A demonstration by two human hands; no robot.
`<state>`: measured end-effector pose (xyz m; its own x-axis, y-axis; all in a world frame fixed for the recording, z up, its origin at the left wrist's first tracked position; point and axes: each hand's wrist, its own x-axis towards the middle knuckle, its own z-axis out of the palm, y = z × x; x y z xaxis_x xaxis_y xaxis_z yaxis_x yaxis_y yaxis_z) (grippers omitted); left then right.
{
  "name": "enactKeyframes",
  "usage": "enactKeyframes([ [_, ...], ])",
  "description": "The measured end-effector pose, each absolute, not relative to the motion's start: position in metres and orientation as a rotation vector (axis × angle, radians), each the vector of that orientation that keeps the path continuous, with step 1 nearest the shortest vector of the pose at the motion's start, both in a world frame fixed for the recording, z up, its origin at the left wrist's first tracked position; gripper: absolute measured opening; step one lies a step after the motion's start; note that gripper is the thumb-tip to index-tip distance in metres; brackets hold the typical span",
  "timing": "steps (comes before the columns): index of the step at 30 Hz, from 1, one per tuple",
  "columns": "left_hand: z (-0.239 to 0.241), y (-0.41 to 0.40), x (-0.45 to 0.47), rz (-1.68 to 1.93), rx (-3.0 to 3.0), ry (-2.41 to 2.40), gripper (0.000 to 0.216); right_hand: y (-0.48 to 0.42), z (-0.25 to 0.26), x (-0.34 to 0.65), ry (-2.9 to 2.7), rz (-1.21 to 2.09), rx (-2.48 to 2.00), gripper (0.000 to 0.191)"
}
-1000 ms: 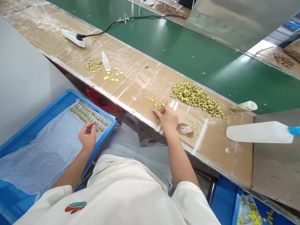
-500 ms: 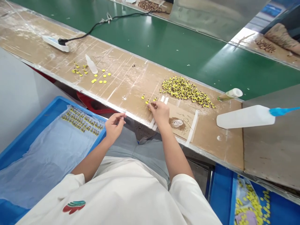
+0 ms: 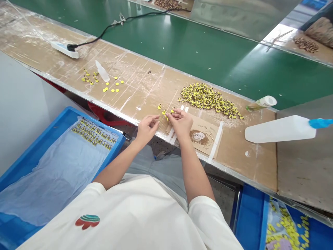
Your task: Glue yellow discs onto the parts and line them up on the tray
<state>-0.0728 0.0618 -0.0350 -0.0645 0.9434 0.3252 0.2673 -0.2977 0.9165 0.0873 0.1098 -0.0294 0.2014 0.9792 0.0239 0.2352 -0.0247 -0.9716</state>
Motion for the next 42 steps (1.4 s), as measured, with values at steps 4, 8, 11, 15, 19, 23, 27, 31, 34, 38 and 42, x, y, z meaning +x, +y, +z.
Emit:
enactKeyframes([
  [4,-0.035,0.065,-0.065,1.388,1.403,1.185,0.036,0.101,-0.018,0.085,-1.082,1.068,-1.372,0.055],
  [8,-0.030,0.055,-0.069,1.361,1.127,0.999,0.040,0.084,-0.013,0.073,-1.088,1.216,-1.335,0.049],
  [11,-0.024,0.038,-0.084,1.397,0.950,0.914,0.035,0.070,-0.015,0.054,-1.119,1.332,-1.294,0.045],
  [15,-0.018,0.009,-0.114,1.540,0.749,0.938,0.030,0.057,-0.018,0.018,-1.180,1.476,-1.169,0.040],
  [19,-0.016,-0.017,-0.152,1.669,0.581,1.076,0.031,0.048,-0.021,-0.027,-1.308,1.622,-1.036,0.039],
  [23,-0.022,-0.044,-0.195,1.763,0.407,1.185,0.032,0.034,-0.027,-0.076,-1.369,1.777,-0.946,0.039],
  [27,-0.050,-0.079,-0.250,1.819,0.316,1.414,0.036,0.020,-0.040,-0.115,-1.383,1.947,-0.910,0.038],
  [31,-0.101,-0.115,-0.303,1.629,0.236,1.893,0.042,0.013,-0.062,-0.142,-1.467,2.073,-0.879,0.041],
  [34,-0.140,-0.129,-0.328,1.526,0.193,1.995,0.037,0.014,-0.084,-0.162,-1.711,2.017,-0.970,0.047],
  [38,-0.178,-0.128,-0.342,1.404,0.227,2.061,0.028,0.018,-0.112,-0.194,-2.078,1.778,-1.081,0.037],
  [42,-0.197,-0.121,-0.349,1.300,0.309,2.138,0.025,0.018,-0.130,-0.217,-2.280,1.650,-1.091,0.020],
])
